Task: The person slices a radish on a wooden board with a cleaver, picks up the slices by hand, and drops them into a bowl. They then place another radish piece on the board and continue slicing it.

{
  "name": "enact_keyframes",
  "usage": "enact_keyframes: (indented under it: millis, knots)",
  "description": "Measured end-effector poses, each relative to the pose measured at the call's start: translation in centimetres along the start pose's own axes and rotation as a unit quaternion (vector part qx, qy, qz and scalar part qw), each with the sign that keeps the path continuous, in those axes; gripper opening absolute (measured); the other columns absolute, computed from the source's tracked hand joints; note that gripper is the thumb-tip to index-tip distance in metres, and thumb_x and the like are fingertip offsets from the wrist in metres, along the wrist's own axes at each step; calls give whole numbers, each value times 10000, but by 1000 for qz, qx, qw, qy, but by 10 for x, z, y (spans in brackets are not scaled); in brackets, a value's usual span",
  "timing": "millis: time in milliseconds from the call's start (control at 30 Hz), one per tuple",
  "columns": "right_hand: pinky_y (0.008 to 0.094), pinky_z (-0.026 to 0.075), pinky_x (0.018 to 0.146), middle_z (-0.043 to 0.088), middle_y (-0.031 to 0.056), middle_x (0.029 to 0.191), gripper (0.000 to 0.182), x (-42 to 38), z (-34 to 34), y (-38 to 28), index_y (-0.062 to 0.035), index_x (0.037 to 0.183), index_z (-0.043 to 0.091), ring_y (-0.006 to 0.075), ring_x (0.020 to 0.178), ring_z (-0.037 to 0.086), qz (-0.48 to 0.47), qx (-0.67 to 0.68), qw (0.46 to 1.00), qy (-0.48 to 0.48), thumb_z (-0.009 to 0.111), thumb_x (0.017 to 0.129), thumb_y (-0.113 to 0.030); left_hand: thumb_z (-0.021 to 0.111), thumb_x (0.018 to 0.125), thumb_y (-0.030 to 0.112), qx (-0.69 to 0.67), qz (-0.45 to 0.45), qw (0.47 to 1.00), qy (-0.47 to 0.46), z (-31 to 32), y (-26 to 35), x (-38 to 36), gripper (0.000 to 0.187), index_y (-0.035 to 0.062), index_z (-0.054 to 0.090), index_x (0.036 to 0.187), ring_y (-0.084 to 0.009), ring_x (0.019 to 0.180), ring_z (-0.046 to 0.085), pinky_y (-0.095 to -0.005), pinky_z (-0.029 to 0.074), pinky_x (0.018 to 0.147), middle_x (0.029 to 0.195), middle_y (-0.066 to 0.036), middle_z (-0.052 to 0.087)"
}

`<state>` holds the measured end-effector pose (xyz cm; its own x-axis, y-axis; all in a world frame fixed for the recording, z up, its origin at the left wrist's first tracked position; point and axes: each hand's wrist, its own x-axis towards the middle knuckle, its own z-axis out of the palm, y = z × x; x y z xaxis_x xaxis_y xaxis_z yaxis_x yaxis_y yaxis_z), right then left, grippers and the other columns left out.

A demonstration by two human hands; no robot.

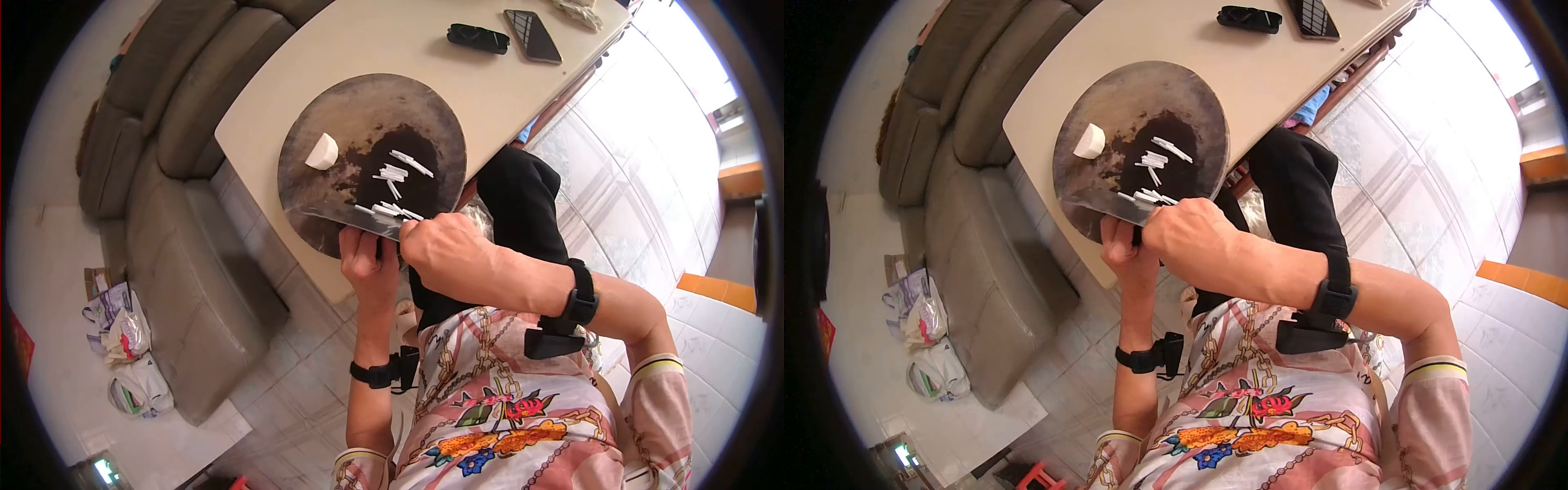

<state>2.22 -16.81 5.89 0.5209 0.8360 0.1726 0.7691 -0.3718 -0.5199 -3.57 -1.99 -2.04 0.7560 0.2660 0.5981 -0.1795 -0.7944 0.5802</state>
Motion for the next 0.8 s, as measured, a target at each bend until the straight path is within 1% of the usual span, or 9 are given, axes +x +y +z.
enact_keyframes:
  millis: [67, 133, 300, 367, 500, 600, 700, 767, 800]
  knots:
    - [438, 488, 505, 572, 222, 585, 121, 3, 3, 2, 70, 722, 506, 382, 563, 614, -4, 4, 1000, 1, 560, 641, -1, 680, 681, -65, -6, 29, 1000, 4, 1, -4, -2, 175, -9, 636, 841, -305, 828, 567, -383, 483, 716, 910, -110, 607]
    - [447, 490, 517, 573, 233, 590, 113, 5, 5, 6, 67, 727, 517, 393, 573, 614, 22, 40, 998, 42, 567, 654, -4, 680, 690, -63, 4, 28, 1000, 9, 2, 0, 0, 167, -10, 635, 841, -299, 833, 569, -378, 483, 719, 910, -109, 608]
    - [449, 487, 514, 566, 243, 587, 124, -10, -11, 5, 71, 736, 518, 400, 565, 606, 25, 39, 999, 16, 579, 655, 0, 675, 703, -66, 16, 11, 1000, 10, 2, 2, -1, 152, -16, 635, 841, -291, 842, 574, -368, 482, 726, 913, -110, 609]
    - [451, 485, 512, 566, 242, 587, 136, -13, -14, 3, 74, 741, 517, 402, 564, 604, 51, 35, 998, -24, 585, 649, -1, 672, 703, -66, 5, 6, 1000, 9, 1, 2, 0, 153, -19, 635, 843, -293, 840, 573, -368, 482, 727, 911, -113, 609]
    - [450, 489, 516, 567, 239, 587, 134, -11, -11, 3, 70, 734, 522, 400, 571, 608, 56, 36, 998, -24, 588, 645, -5, 669, 703, -66, 6, 10, 1000, 9, 1, 0, 0, 152, -19, 636, 844, -294, 846, 574, -369, 481, 730, 910, -113, 610]
    - [451, 495, 529, 574, 244, 598, 126, -2, -5, 6, 64, 726, 533, 401, 579, 611, 29, 43, 999, -9, 594, 647, -12, 666, 703, -67, 11, 22, 1000, 5, 0, 2, 2, 151, -18, 637, 842, -295, 851, 574, -371, 482, 731, 910, -112, 611]
    - [452, 500, 548, 581, 251, 614, 105, 7, 0, 7, 60, 717, 541, 406, 597, 615, 35, 43, 998, 1, 591, 664, -15, 664, 714, -64, 9, 19, 1000, -11, -2, 0, 1, 151, -17, 642, 855, -293, 865, 577, -370, 485, 742, 919, -113, 615]
    - [459, 501, 565, 584, 255, 623, 94, 11, -2, 9, 61, 712, 544, 417, 617, 616, 71, 75, 995, 6, 584, 688, -20, 667, 725, -60, 12, 20, 1000, -11, -3, 2, 1, 156, -16, 648, 873, -291, 878, 580, -369, 488, 756, 931, -113, 620]
    - [459, 501, 565, 584, 255, 623, 94, 10, -3, 10, 61, 712, 544, 417, 617, 616, 71, 75, 995, 7, 584, 688, -20, 667, 725, -60, 12, 20, 1000, -11, -2, 1, 1, 156, -16, 648, 873, -291, 878, 580, -369, 488, 756, 931, -113, 620]
